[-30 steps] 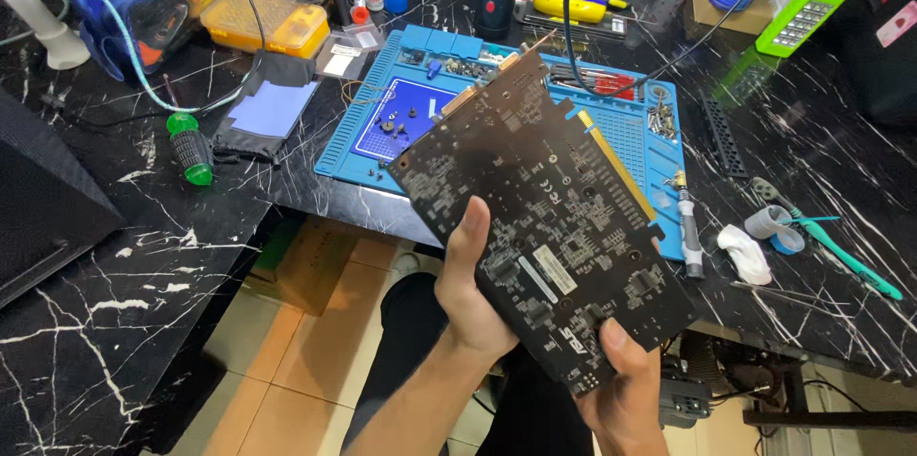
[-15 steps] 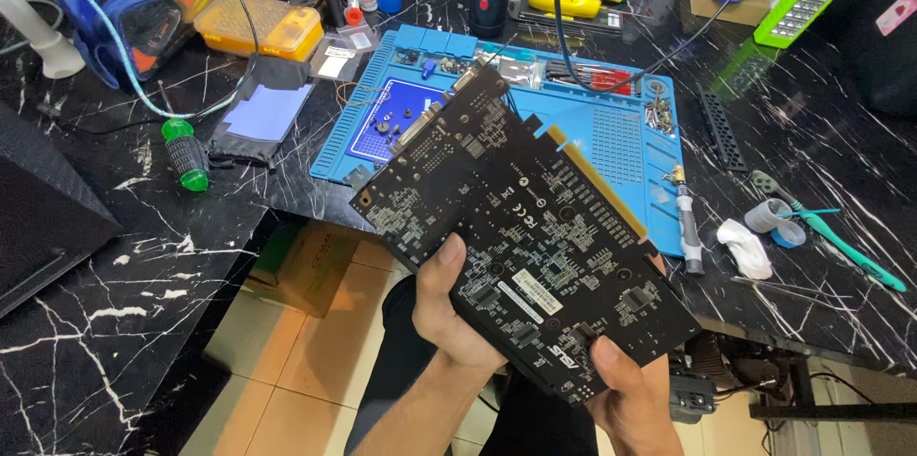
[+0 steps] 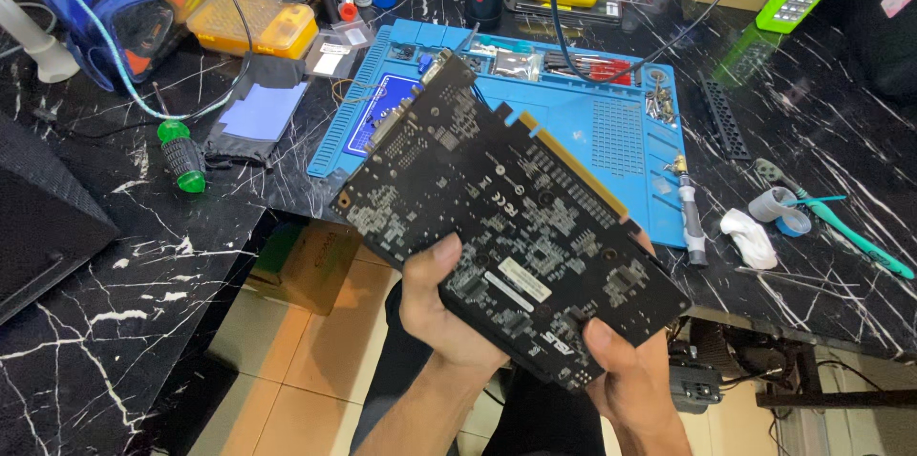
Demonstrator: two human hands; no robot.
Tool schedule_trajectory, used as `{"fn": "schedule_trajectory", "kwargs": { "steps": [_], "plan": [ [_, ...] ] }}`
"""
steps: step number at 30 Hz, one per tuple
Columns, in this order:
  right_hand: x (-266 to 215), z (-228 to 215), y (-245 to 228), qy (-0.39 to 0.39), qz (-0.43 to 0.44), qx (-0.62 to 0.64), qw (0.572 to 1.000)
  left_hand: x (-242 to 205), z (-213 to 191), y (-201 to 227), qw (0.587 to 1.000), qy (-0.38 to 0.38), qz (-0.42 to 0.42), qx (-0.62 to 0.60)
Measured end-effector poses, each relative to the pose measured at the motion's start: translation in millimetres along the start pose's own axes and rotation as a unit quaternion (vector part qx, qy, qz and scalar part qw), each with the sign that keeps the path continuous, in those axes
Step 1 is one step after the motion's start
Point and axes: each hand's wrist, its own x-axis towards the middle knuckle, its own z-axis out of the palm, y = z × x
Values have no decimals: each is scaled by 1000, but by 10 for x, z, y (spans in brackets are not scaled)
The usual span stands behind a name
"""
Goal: The person applies thermal paste to a graphics card using a small spatula. They then reattach the heatsink and fans to the card, pressing down to secure the components.
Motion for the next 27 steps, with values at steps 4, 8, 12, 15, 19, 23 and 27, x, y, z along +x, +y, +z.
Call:
{"fn": "schedule_trajectory", "kwargs": {
  "steps": [4,8,12,15,19,23,27],
  "plan": [
    [90,51,-38,53,77,-49,994,106,195,52,996,55,-52,49],
    [95,85,-19,109,122,-90,983,184,144,91,991,118,-38,41],
    [144,101,64,136,142,-58,979,284,71,109,988,124,-45,82],
    [148,140,67,96,120,-46,987,289,110,125,975,180,-52,117],
    [170,103,129,91,123,-46,987,311,42,119,974,189,-55,116],
    [164,89,182,88,105,-28,990,292,-6,138,973,193,-68,110],
    [160,77,223,86,123,-30,988,286,-91,160,973,194,-70,103]
  ]
}}
